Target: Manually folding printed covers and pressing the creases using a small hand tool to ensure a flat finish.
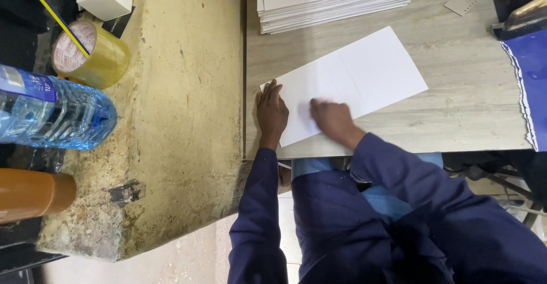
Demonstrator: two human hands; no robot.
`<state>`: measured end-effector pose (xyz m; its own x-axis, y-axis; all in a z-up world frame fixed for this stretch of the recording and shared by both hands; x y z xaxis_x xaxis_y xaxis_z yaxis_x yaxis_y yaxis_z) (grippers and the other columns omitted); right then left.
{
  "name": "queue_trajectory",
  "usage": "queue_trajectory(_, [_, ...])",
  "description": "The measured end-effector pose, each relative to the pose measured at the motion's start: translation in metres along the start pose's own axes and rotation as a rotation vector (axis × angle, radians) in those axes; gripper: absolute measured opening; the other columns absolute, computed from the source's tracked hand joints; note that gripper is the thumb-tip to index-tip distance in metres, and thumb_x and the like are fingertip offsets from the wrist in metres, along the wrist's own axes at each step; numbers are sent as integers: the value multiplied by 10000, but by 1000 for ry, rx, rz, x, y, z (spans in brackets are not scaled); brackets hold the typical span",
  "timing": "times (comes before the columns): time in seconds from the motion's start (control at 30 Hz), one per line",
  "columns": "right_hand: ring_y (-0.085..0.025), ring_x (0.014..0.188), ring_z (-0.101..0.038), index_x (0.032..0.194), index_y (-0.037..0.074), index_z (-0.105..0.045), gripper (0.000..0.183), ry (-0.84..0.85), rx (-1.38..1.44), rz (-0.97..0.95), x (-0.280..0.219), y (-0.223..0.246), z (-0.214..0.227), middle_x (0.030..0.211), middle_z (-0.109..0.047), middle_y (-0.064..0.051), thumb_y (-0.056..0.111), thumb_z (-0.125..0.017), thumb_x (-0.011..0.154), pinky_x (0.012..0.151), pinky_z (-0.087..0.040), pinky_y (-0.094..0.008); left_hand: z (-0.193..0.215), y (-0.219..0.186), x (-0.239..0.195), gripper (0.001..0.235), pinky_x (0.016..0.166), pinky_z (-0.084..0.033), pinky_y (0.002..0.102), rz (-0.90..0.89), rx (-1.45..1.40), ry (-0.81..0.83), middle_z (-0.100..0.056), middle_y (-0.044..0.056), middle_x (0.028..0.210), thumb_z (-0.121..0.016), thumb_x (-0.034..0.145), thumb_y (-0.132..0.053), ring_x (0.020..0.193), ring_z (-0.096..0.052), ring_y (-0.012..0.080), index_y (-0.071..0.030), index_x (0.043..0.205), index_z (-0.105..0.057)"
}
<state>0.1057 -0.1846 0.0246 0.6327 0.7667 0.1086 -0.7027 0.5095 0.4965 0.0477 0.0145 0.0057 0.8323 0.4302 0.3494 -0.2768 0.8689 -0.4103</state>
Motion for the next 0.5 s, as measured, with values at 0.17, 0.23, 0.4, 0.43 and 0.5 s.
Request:
queue_trajectory(0.17, [-421, 794, -806, 1231, 90, -662, 293, -111, -393, -320, -13, -125, 89, 841, -781, -185, 333, -542, 1121, 649, -597, -530, 12, -14, 0, 388, 1271, -354, 529, -12, 65, 8, -635, 82, 1569, -520, 1063, -83, 1497, -561, 288, -165, 1417, -656])
queue_trajectory(0.23, [-380, 743, -800, 1169, 97, -643, 237, -140, -441, -274, -40, -115, 98, 795, -768, -161, 304, -530, 1143, 615, -598, -490, 11, -15, 3, 386, 1265, -366, 530, -25, 89, 5, -624, 96, 1577, -521, 1069, -96, 1497, -560, 294, -156, 1434, -634])
queue_trajectory(0.4, [-351, 752, -806, 1124, 126, -614, 199, -61, -520, -124, -76, -96, 71, 838, -774, -131, 296, -512, 1107, 599, -615, -484, 4, -16, 2, 375, 1252, -378, 540, -42, 153, 5, -601, 125, 1592, -527, 1085, -107, 1501, -552, 310, -135, 1452, -596])
queue_trajectory(0.43, [-337, 745, -805, 1102, 122, -612, 161, -34, -515, -87, -73, -91, 69, 824, -770, -128, 262, -535, 1089, 611, -618, -461, 3, -14, 3, 383, 1254, -376, 540, -44, 157, 9, -592, 129, 1600, -513, 1085, -93, 1508, -542, 313, -128, 1459, -587])
queue_trajectory(0.5, [-322, 739, -803, 1080, 118, -609, 123, -4, -506, -47, -56, -90, 67, 809, -765, -124, 228, -557, 1071, 623, -620, -438, 2, -15, 4, 391, 1256, -374, 540, -44, 164, 14, -584, 132, 1608, -500, 1086, -80, 1514, -533, 316, -122, 1466, -577])
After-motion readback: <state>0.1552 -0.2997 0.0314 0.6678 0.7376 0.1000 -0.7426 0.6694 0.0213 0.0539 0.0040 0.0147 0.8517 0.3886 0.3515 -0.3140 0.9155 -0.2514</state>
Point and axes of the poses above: each hand's wrist, its own x-axis towards the middle knuckle, its own z-axis out of the back of the hand, y = z × x, the point moved 5 cm from there along x, towards the middle knuckle
